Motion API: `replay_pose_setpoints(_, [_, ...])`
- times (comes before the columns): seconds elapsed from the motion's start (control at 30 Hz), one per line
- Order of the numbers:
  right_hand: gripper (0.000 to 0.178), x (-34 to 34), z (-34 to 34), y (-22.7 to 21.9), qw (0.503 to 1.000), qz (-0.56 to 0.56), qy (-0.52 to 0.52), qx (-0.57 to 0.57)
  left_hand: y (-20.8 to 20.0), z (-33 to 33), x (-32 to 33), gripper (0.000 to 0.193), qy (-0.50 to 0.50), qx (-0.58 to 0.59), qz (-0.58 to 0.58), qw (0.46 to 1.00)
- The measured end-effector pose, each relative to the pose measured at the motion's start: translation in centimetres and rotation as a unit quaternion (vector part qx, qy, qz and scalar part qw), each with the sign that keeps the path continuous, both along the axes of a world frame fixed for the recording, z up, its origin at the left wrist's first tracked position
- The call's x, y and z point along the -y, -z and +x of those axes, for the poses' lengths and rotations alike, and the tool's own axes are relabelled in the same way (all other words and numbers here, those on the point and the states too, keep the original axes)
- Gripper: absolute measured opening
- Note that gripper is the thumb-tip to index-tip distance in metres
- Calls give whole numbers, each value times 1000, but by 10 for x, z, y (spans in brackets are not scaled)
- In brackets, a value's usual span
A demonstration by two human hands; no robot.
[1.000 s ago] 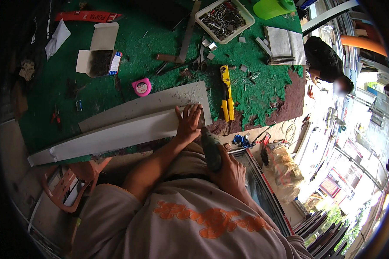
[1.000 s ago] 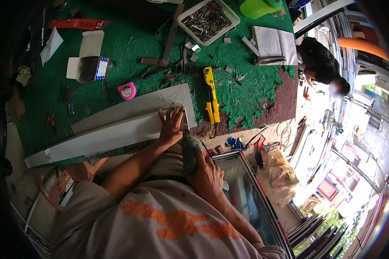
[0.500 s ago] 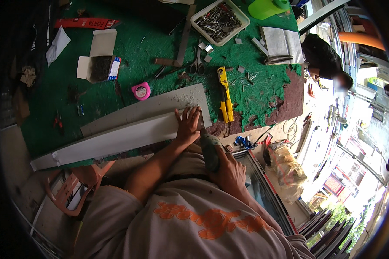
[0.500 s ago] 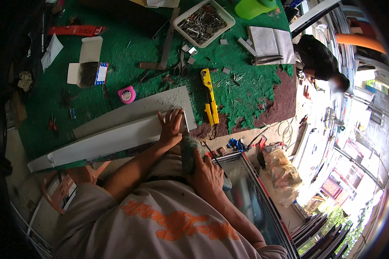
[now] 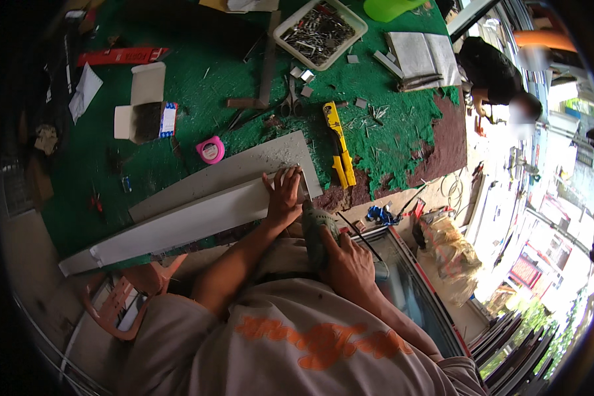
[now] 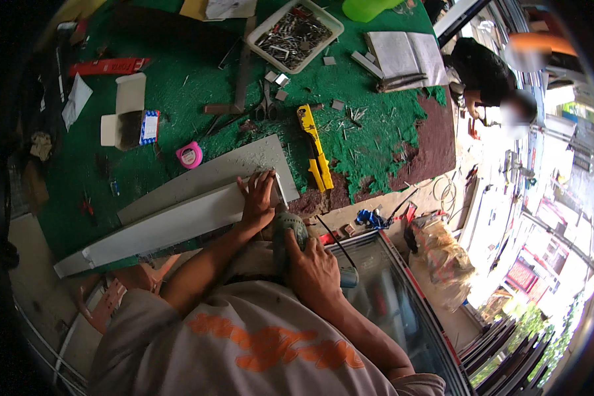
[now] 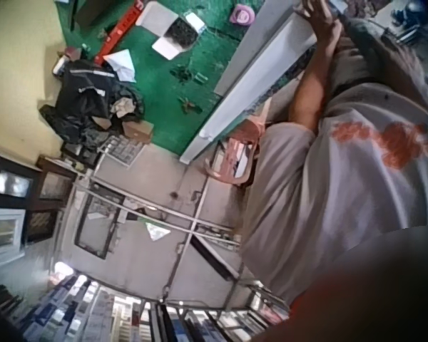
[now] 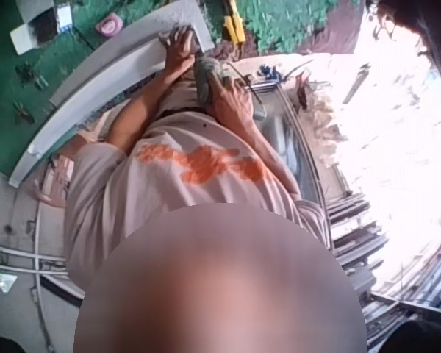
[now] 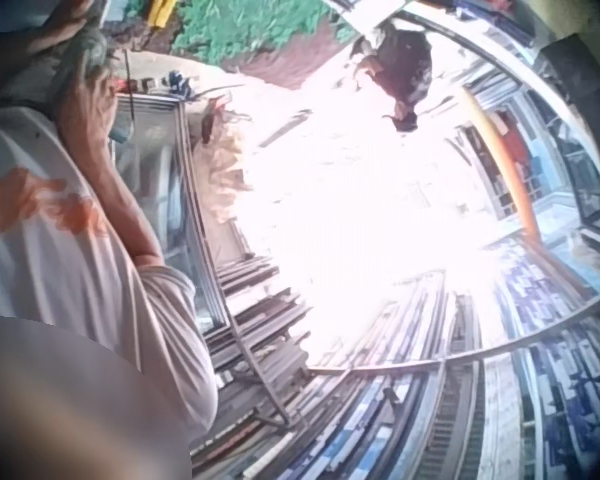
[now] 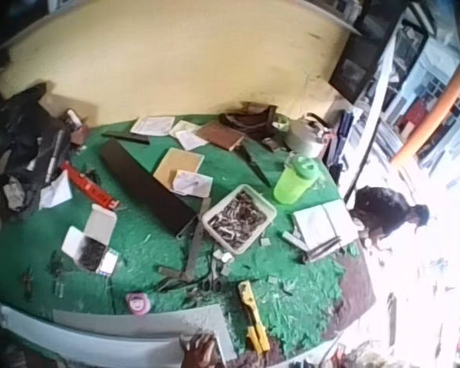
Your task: The person assembles a long white metal frame on a green workbench. They use a power drill to drive screws into the frame and a hammer to tap components into place, repeatedly adjusting and securing the frame sections.
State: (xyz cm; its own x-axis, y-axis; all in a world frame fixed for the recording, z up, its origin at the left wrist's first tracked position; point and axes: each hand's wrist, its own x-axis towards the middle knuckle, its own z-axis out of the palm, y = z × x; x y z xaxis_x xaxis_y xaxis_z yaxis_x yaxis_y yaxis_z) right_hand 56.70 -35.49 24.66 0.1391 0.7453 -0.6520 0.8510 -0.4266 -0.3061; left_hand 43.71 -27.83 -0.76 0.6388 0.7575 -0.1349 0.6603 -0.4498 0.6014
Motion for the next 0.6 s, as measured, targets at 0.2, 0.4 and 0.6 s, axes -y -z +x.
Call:
replay_pose_setpoints(0.2, [58,10,0,6,998,63,-19,1,-2,0,-1,95,7,15,5,1000])
replay_pose_setpoints(0.4, [54,19,-2,12,997,71,-16,6,-1,-1,-4,95,13,10,-19,1000])
replay_pose_setpoints(0.6, [54,18,-3,12,997,73,-4,6,-5,-1,-5,88,11,31,-30,999])
